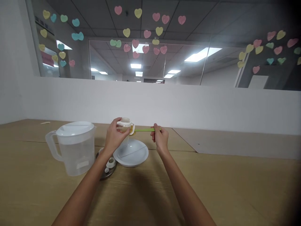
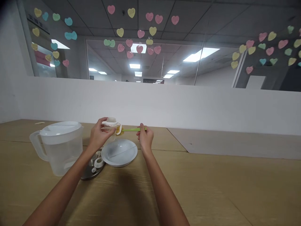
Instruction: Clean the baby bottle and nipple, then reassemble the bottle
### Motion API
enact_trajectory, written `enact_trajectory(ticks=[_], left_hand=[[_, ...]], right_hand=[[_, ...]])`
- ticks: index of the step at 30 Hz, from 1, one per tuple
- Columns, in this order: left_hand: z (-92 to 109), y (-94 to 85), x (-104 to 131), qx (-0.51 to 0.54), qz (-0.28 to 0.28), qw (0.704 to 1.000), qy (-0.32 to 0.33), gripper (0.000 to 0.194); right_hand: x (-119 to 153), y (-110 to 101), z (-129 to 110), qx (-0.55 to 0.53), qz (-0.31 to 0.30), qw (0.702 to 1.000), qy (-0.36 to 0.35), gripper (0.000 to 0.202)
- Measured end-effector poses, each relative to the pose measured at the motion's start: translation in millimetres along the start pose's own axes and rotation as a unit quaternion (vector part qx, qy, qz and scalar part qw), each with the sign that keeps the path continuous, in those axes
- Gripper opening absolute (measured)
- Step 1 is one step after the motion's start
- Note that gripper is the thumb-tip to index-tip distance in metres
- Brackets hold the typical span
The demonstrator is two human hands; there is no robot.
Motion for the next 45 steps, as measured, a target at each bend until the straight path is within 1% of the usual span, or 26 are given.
enact_trajectory(ticks=[2, 3, 6, 8, 10, 12, 14, 17, 21, 25, 28, 31, 34, 37, 40, 43, 45], left_hand=[[-4.1, 1.5, -3.5, -0.002, -0.021, 1.000, -0.017, 0.052], [-4.7, 1.4, -4.3, 0.000, -0.032, 0.999, -0.019, 0.052], [-2.9, -3.9, -6.1, 0.022, -0.054, 0.998, -0.024, 0.053], [0.3, -11.7, -7.9, 0.032, -0.051, 0.998, -0.027, 0.054], [4.3, -20.1, -9.5, 0.014, -0.045, 0.999, -0.019, 0.054], [9.3, -25.2, -9.6, -0.035, -0.058, 0.998, 0.010, 0.053], [15.0, -24.7, -7.4, -0.095, -0.093, 0.989, 0.062, 0.052], [20.6, -18.5, -1.1, -0.161, -0.144, 0.968, 0.128, 0.053], [19.4, -14.4, 3.0, -0.200, -0.182, 0.952, 0.145, 0.056], [20.2, -18.6, 2.5, -0.209, -0.188, 0.946, 0.164, 0.059], [27.0, -18.8, 4.5, -0.226, -0.188, 0.938, 0.185, 0.058], [39.4, -13.8, 10.0, -0.253, -0.183, 0.923, 0.226, 0.059], [49.7, -6.8, 15.7, -0.259, -0.189, 0.911, 0.260, 0.058], [55.2, -3.6, 18.4, -0.230, -0.193, 0.918, 0.258, 0.057], [59.7, -1.0, 21.2, -0.189, -0.200, 0.928, 0.252, 0.058], [59.3, 3.6, 23.6, -0.163, -0.220, 0.929, 0.249, 0.057], [54.0, 4.9, 22.3, -0.148, -0.225, 0.933, 0.239, 0.054]], right_hand=[[-2.4, 1.0, 8.6, -0.022, 0.010, 0.999, 0.022, 0.045], [-3.2, 1.4, 10.1, -0.029, 0.013, 0.999, 0.022, 0.044], [-4.9, -0.1, 4.1, -0.046, 0.023, 0.999, -0.007, 0.040], [-5.1, -4.7, -6.0, -0.059, 0.042, 0.997, -0.033, 0.040], [-3.7, -11.8, -19.8, -0.075, 0.071, 0.992, -0.067, 0.041], [0.5, -18.6, -36.5, -0.087, 0.099, 0.985, -0.109, 0.043], [7.1, -21.9, -53.2, -0.088, 0.110, 0.979, -0.148, 0.044], [17.9, -18.9, -71.2, -0.056, 0.088, 0.978, -0.182, 0.044], [25.3, -13.4, -79.5, -0.005, 0.057, 0.976, -0.208, 0.046], [25.7, -12.4, -82.2, 0.032, 0.033, 0.974, -0.223, 0.047], [27.2, -13.3, -87.2, 0.059, 0.029, 0.971, -0.231, 0.047], [27.7, -14.5, -90.8, 0.059, 0.020, 0.973, -0.224, 0.046], [25.3, -15.4, -88.0, 0.039, 0.013, 0.977, -0.208, 0.045], [23.0, -12.0, -75.2, 0.011, 0.012, 0.985, -0.169, 0.045], [27.6, 1.0, -62.6, 0.021, -0.016, 0.988, -0.152, 0.045], [36.4, 14.5, -62.0, 0.057, -0.060, 0.981, -0.176, 0.043], [39.6, 21.3, -64.2, 0.063, -0.121, 0.976, -0.168, 0.038]])
Point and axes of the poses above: each hand's wrist, its own x-axis away from the middle knuckle, its own y-axis out of the palm, z = x × y, the point moved 5 cm from there along -x, towards the middle knuckle, and after that the axes turned 4 degrees about -x, right-handed, at the moved point
